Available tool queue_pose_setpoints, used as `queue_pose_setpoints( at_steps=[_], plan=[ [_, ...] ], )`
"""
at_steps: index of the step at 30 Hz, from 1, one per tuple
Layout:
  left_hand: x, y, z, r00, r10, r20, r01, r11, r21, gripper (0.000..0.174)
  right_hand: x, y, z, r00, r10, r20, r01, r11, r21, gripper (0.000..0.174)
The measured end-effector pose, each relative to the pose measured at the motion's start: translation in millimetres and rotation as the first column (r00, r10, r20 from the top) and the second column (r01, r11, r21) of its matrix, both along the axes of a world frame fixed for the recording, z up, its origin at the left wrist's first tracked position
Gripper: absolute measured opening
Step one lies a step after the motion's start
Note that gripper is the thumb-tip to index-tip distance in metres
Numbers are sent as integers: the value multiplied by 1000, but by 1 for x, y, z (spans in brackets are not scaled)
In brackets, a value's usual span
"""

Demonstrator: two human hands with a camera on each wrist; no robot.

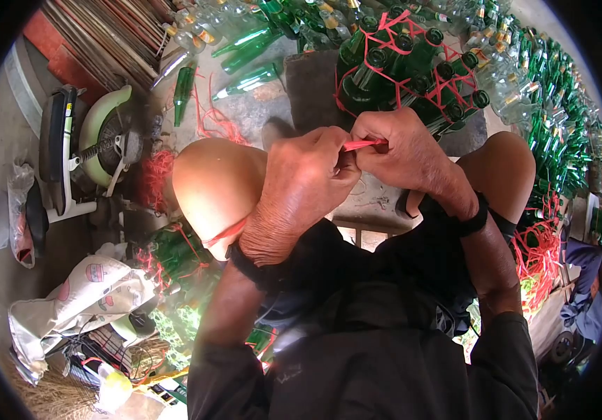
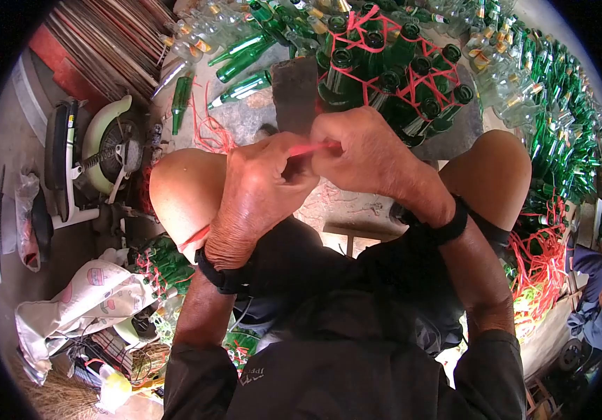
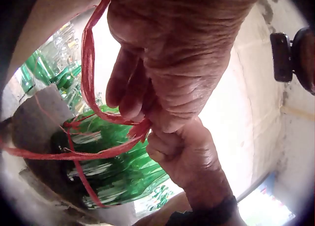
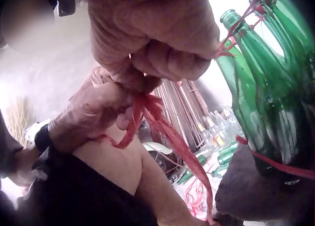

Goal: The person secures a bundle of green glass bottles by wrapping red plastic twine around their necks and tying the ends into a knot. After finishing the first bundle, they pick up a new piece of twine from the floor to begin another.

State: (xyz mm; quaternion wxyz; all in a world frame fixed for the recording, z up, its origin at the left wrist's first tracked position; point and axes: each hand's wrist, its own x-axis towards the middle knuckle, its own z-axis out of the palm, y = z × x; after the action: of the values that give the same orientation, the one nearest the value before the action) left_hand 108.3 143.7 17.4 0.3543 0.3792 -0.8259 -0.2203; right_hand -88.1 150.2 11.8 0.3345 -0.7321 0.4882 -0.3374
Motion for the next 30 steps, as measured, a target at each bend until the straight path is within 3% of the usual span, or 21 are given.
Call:
queue_pose_setpoints(
  at_steps=[12, 16, 22, 30],
  plan=[
    [3, -2, 0, 999, -33, 41, 30, 997, 78, 14, -1, -3, 1, 997, 67, -35, -67, 998, 4, 6],
    [2, -1, -1, 999, -27, -32, 29, 997, 76, 15, -2, -3, 6, 996, 71, 49, -75, 993, 93, 6],
    [-1, 1, 0, 995, -12, -97, 20, 997, 78, 17, -4, 0, 3, 990, 58, 128, -70, 993, 91, 8],
    [-2, 5, 3, 990, 14, -142, 11, 985, 174, 16, -9, 0, 5, 992, 53, 115, -65, 993, 98, 7]
  ],
)
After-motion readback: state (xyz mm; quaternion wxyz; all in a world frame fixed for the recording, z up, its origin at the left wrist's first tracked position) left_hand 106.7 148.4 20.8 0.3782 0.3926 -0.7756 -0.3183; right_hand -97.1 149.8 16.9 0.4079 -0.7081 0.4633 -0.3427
